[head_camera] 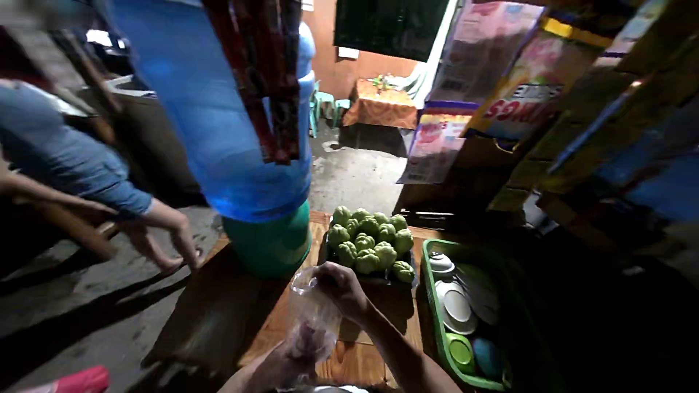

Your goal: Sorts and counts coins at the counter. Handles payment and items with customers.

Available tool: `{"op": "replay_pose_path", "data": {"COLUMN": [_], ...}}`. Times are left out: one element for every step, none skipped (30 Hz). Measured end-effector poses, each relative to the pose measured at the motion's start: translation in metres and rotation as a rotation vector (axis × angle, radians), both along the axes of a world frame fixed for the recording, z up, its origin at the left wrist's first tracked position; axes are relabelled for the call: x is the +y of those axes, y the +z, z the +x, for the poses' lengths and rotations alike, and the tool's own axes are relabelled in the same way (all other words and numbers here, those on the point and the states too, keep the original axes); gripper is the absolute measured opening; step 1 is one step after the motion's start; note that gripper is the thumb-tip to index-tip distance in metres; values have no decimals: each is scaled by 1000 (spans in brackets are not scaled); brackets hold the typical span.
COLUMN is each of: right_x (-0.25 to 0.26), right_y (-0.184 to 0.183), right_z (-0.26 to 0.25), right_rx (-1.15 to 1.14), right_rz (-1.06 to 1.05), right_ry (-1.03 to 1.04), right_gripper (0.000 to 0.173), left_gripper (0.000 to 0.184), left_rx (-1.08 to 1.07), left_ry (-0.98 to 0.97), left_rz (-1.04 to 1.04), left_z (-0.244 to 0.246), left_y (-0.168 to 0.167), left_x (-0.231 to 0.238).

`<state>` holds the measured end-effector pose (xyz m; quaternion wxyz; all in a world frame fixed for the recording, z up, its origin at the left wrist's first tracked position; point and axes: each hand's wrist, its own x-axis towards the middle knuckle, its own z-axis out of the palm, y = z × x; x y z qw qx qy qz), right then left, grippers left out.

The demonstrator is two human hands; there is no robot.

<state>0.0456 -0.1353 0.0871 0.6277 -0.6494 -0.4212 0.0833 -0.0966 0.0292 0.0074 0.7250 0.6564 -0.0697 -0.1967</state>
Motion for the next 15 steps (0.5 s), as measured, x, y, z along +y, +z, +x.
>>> {"op": "replay_pose_path", "data": {"right_x": [0,1,3,6,9,12,14,15,15,14,13,14,17,22,29], "right_y": [1,2,2,2,2,4,6,10,12,11,8,3,-2,-5,-5], "right_z": [-1,-4,-8,-14,-21,-28,-32,-34,-34,-31,-28,-27,-28,-32,-39], "right_rx": [-7,-9,-5,7,21,32,32,29,28,37,58,95,129,140,100], "right_rz": [50,87,103,90,60,30,18,27,45,66,84,90,91,93,86], "right_ry": [37,81,140,215,297,371,419,430,418,399,372,334,282,203,101], "right_gripper": [15,15,15,16,16,15,14,12,11,12,12,13,15,18,23], "left_gripper": [39,51,57,50,36,26,20,19,19,19,17,15,13,14,15], "left_rx": [72,138,144,124,99,67,42,53,43,-1,-51,-74,-73,5,129], "left_ry": [13,20,47,98,119,97,78,71,45,7,0,24,69,136,234], "left_rz": [50,65,21,-56,-106,-113,-77,6,92,149,192,214,209,182,134], "left_z": [-4,-8,-12,-16,-19,-20,-22,-24,-26,-28,-32,-37,-44,-52,-63], "left_y": [8,17,23,27,33,32,29,27,25,23,23,23,19,18,15], "left_x": [-4,-7,-11,-16,-21,-24,-26,-28,-28,-24,-19,-12,-3,5,13]}}
